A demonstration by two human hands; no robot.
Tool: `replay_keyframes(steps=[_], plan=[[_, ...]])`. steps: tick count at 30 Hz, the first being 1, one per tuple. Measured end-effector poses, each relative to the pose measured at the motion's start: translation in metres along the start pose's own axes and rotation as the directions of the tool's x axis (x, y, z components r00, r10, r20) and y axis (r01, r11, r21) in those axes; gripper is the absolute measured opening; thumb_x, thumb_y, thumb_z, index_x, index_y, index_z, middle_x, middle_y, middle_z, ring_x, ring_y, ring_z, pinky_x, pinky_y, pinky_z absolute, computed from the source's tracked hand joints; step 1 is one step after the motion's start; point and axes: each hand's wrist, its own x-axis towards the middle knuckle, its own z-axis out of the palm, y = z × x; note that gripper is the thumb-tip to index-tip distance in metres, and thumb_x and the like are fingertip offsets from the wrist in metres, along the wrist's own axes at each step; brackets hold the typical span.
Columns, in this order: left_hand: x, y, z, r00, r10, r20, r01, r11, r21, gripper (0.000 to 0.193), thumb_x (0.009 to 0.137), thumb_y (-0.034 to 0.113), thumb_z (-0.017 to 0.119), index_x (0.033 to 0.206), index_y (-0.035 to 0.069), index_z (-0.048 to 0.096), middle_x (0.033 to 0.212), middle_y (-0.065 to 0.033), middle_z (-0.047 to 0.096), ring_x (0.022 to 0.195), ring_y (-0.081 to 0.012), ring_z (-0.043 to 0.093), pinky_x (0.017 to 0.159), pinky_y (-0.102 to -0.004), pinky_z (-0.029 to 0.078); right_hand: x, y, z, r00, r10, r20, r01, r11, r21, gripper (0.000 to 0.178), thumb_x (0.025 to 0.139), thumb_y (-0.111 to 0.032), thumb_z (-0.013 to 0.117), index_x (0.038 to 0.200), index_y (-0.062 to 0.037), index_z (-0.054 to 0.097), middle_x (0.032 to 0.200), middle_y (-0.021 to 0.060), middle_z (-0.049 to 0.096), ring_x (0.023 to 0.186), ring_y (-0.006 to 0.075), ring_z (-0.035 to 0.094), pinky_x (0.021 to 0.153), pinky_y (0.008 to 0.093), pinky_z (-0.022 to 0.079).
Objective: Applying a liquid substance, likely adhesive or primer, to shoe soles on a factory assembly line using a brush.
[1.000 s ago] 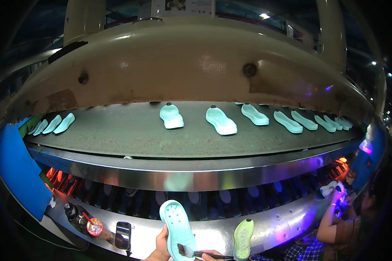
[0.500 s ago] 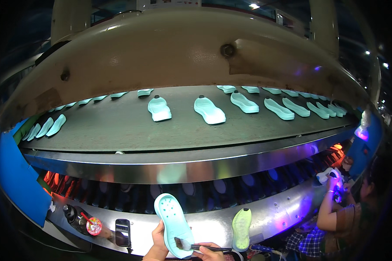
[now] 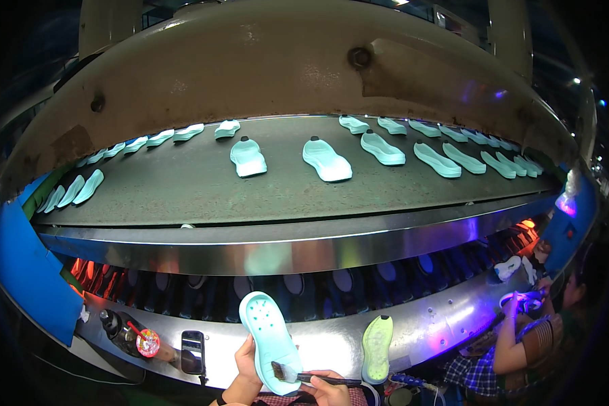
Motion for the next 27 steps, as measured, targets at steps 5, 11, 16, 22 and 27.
replay_keyframes(steps=[5,11,16,22,27], plan=[[-0.002,0.000,0.005,1.000,0.004,0.003,-0.004,1.000,-0.015,0.045,0.090,0.032,0.033,0.122,0.001,0.039,0.115,-0.0178,0.051,0.103,-0.0351,0.051,0.092,-0.0486,0.037,-0.002,-0.005,0.006,1.000,0.002,0.016,-0.002,1.000,0.005,0.034,0.082,-0.003,0.053,0.114,0.0062,0.045,0.111,0.0163,0.053,0.099,0.0247,0.054,0.083,0.0332,0.046],[0.001,0.000,0.009,1.000,0.014,-0.028,-0.013,1.000,0.005,0.048,0.089,0.033,0.032,0.124,0.001,0.037,0.116,-0.0191,0.049,0.104,-0.0368,0.050,0.092,-0.0509,0.036,-0.013,-0.026,0.032,0.983,-0.128,0.130,0.166,0.922,-0.349,0.033,0.084,-0.008,0.052,0.114,0.0050,0.047,0.110,0.0153,0.053,0.097,0.0230,0.053,0.081,0.0319,0.046],[-0.005,-0.001,0.022,1.000,0.017,-0.018,-0.017,1.000,0.002,0.053,0.086,0.036,0.030,0.125,0.001,0.035,0.115,-0.0218,0.049,0.102,-0.0406,0.049,0.093,-0.0581,0.032,-0.027,-0.065,0.081,0.707,-0.281,0.649,0.702,0.387,-0.598,0.032,0.087,-0.015,0.050,0.114,0.0037,0.049,0.108,0.0139,0.053,0.095,0.0208,0.053,0.077,0.0302,0.045],[0.004,-0.005,0.013,0.998,0.023,-0.051,-0.019,0.996,0.082,0.053,0.085,0.035,0.030,0.125,0.002,0.036,0.113,-0.0207,0.051,0.101,-0.0387,0.051,0.092,-0.0568,0.034,-0.024,-0.056,0.078,0.995,-0.056,-0.077,-0.008,0.757,-0.653,0.026,0.085,-0.012,0.050,0.106,0.0041,0.052,0.106,0.0174,0.054,0.094,0.0267,0.054,0.081,0.0395,0.046],[0.001,-0.004,0.017,1.000,0.005,-0.030,-0.004,1.000,0.031,0.055,0.081,0.037,0.033,0.124,0.002,0.038,0.113,-0.0199,0.051,0.101,-0.0372,0.052,0.093,-0.0564,0.033,-0.008,-0.037,0.048,0.996,-0.062,-0.063,0.059,0.997,-0.058,0.016,0.082,0.002,0.051,0.097,0.0051,0.053,0.098,0.0212,0.057,0.091,0.0305,0.057,0.083,0.0431,0.047]])
